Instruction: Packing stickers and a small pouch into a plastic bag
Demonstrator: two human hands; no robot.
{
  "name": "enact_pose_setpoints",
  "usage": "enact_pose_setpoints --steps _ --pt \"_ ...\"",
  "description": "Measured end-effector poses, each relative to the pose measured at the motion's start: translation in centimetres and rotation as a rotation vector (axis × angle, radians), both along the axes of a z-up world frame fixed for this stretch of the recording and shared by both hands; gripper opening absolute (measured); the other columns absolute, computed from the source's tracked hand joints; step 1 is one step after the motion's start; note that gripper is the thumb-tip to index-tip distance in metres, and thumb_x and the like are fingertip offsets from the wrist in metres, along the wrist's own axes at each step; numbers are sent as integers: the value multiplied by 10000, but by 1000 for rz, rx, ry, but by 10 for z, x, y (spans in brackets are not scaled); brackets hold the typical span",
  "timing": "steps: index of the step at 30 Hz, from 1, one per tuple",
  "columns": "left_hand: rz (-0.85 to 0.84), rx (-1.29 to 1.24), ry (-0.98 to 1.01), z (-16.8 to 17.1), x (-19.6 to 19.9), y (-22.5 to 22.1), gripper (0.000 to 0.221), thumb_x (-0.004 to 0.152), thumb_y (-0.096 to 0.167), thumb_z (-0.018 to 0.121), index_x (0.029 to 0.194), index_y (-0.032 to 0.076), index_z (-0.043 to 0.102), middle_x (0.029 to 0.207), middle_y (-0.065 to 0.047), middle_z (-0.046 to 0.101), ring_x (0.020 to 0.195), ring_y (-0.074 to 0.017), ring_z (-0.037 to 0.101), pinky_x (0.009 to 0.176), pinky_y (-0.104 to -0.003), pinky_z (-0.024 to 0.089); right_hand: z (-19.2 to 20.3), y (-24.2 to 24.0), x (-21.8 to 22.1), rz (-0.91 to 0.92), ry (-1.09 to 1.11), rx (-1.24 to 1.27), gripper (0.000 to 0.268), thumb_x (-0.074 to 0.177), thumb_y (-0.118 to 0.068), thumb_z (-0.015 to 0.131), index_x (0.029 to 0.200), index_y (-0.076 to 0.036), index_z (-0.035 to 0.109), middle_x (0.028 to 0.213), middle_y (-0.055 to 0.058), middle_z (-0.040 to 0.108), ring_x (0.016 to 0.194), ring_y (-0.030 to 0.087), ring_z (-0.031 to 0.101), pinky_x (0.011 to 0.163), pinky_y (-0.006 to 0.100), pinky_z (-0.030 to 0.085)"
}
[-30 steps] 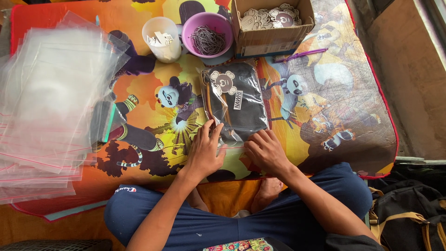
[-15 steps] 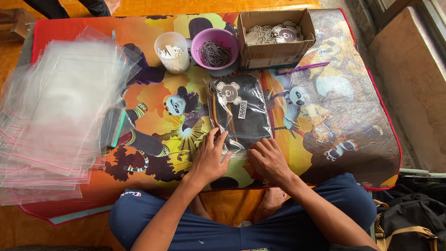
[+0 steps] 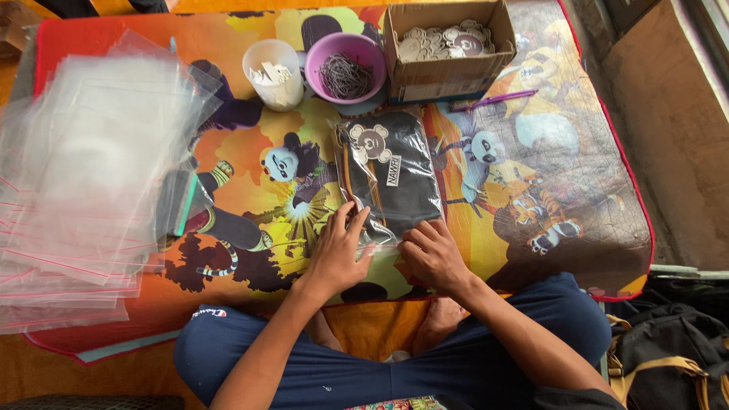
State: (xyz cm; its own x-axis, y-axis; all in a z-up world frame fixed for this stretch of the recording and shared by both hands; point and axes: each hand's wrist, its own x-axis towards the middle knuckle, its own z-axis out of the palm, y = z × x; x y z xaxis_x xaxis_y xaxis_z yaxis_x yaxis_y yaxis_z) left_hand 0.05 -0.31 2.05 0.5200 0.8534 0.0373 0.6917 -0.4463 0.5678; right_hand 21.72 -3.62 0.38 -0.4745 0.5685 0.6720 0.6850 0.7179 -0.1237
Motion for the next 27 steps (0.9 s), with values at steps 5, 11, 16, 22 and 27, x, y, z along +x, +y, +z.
enact_pose_setpoints --steps 5,11,16,22,27 --pt "-7 -87 -26 8 -3 4 685 829 206 668 1457 12 479 1426 -286 403 1208 -432 517 963 -513 456 0 1 -2 -39 14 -10 134 894 -81 591 765 -107 569 803 78 546 693 278 524 681 390 435" --pt "-17 -84 -75 -7 -7 6 732 798 228 698 1465 25 473 1438 -268 396 1207 -444 515 969 -536 450 -18 3 -2 -43 23 -53 57 843 -85 665 841 -107 613 807 78 535 709 288 534 657 401 426" --pt "-24 -64 -87 -13 -9 6 749 792 236 703 1476 44 467 1437 -254 391 1197 -437 515 968 -538 450 -16 5 -4 -16 29 -28 65 881 -93 627 819 -103 612 783 76 531 681 280 528 630 392 415" --pt "-33 -96 -97 -13 -11 6 763 788 242 712 1485 55 465 1453 -250 377 1206 -432 511 970 -537 451 -17 4 -4 3 24 -23 143 931 -125 590 788 -109 595 784 60 542 679 257 530 647 375 414" --pt "-29 -116 -88 -10 -10 7 759 806 229 705 1500 57 451 1458 -244 371 1225 -423 498 995 -524 436 -29 6 -7 -50 25 -20 82 819 -93 677 853 -109 604 796 82 522 696 287 526 643 403 420"
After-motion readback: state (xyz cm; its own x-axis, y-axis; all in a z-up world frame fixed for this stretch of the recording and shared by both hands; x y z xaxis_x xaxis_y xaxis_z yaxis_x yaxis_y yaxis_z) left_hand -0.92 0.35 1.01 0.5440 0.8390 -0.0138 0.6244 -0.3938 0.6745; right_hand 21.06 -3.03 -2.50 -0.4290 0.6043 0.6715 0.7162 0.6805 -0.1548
